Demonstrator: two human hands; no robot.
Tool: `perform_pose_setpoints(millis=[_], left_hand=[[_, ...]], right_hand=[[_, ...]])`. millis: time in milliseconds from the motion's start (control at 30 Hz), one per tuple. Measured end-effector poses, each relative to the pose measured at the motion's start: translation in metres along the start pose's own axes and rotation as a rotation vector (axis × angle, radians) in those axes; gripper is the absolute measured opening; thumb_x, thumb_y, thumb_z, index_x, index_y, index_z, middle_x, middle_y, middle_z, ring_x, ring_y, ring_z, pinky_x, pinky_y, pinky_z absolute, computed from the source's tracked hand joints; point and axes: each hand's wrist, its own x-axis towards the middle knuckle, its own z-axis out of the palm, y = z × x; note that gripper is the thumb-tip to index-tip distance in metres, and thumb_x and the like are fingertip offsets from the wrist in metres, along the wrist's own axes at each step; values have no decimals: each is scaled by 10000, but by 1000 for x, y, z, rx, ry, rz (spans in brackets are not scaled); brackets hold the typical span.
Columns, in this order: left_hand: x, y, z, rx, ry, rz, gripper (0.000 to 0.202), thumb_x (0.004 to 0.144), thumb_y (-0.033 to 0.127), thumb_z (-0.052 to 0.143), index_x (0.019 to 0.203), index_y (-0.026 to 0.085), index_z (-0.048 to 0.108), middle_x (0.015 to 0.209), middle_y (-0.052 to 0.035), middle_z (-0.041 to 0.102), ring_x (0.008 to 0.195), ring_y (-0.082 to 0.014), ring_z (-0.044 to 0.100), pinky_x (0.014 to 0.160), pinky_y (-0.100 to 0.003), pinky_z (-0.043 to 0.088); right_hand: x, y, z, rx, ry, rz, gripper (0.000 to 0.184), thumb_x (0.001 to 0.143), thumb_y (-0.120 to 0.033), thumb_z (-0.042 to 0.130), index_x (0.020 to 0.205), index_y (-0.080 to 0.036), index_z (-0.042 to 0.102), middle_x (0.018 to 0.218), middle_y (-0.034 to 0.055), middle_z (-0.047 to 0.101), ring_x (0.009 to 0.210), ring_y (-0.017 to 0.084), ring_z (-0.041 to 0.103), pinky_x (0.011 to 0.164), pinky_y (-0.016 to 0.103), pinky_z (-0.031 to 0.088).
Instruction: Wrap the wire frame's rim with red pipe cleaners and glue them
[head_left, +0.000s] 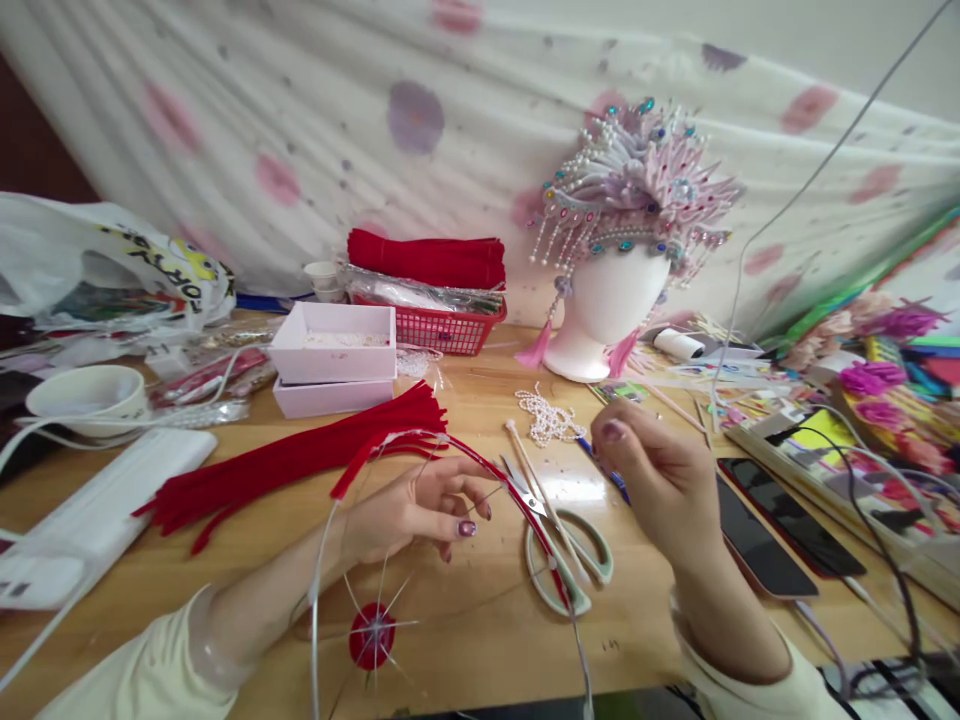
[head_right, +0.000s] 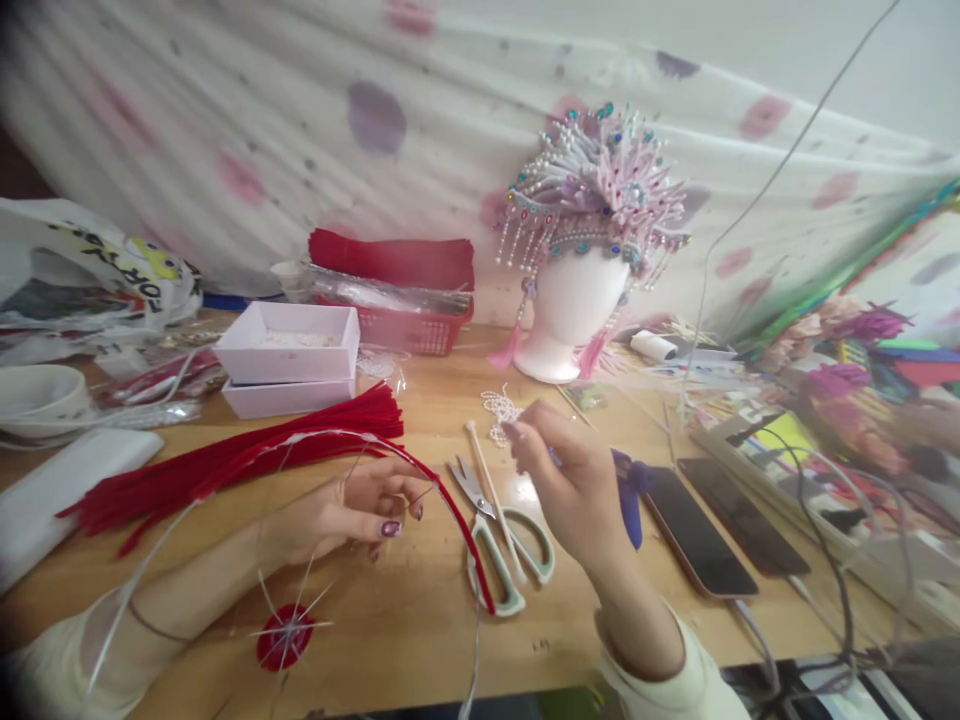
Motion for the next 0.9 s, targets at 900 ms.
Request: perform_pose_setpoints(millis=[900], left_hand=[[3,7,-1,23,128,-56,565,646,171,820,1193,241,695,938,-30,641,775,-140,559,536,-197,472]], right_hand=[[65,-41,-31,-629,-85,-484,188,1023,-289,522,871,-240,621,761,51,582,621,189,529,559,321,357]])
